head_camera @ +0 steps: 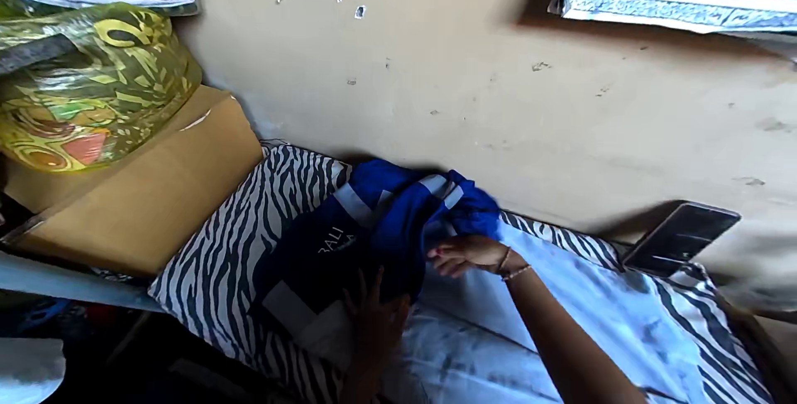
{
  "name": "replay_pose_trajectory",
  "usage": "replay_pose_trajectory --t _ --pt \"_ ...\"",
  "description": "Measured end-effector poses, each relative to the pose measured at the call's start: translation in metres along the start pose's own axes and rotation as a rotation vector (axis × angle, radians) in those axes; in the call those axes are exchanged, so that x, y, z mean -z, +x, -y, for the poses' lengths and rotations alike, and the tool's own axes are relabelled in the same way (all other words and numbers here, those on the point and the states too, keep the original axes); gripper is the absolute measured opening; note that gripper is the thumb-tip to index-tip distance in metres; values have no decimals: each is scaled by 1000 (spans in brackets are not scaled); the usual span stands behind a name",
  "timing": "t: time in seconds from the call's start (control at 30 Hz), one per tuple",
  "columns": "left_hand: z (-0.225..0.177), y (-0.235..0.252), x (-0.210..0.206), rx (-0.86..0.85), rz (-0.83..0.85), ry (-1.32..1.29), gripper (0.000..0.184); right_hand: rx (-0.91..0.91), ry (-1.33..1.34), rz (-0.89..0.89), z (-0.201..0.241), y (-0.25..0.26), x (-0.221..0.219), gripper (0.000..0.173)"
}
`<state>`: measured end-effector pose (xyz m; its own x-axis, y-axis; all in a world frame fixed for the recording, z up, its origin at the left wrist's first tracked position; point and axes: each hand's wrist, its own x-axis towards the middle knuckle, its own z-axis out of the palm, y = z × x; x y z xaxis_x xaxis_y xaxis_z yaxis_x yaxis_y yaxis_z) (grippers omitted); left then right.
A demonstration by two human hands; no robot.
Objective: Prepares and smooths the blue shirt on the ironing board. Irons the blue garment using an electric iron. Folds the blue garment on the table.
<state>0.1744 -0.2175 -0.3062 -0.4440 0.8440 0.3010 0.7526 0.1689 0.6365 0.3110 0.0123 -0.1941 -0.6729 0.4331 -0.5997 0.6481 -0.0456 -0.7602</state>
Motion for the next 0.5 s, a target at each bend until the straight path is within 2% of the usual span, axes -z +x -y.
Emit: replay_pose_trajectory --t 0.07,0.17,0.27,0.37,0.4,0.43,0.47,0.5 --pt "1 3 -2 -24 -134 42 27 42 171 -236 11 10 -15 50" --pt "9 1 2 11 -202 188 40 114 498 -637 31 34 -18 61" --pt "11 -4 -6 79 -170 334 64 100 622 -811 46 58 -23 63" --pt "11 -2 -8 93 -176 362 67 176 677 -937 51 64 -22 48" --pt "13 0 -8 84 -168 365 67 301 599 -981 51 58 -28 40" --pt "15 1 -11 67 -166 384 68 500 414 -1000 46 50 -39 31" --pt "16 2 -11 62 -152 393 69 726 146 -958 37 36 -57 25" --pt "11 -1 -7 87 -104 388 67 909 -144 -820 27 14 -83 20"
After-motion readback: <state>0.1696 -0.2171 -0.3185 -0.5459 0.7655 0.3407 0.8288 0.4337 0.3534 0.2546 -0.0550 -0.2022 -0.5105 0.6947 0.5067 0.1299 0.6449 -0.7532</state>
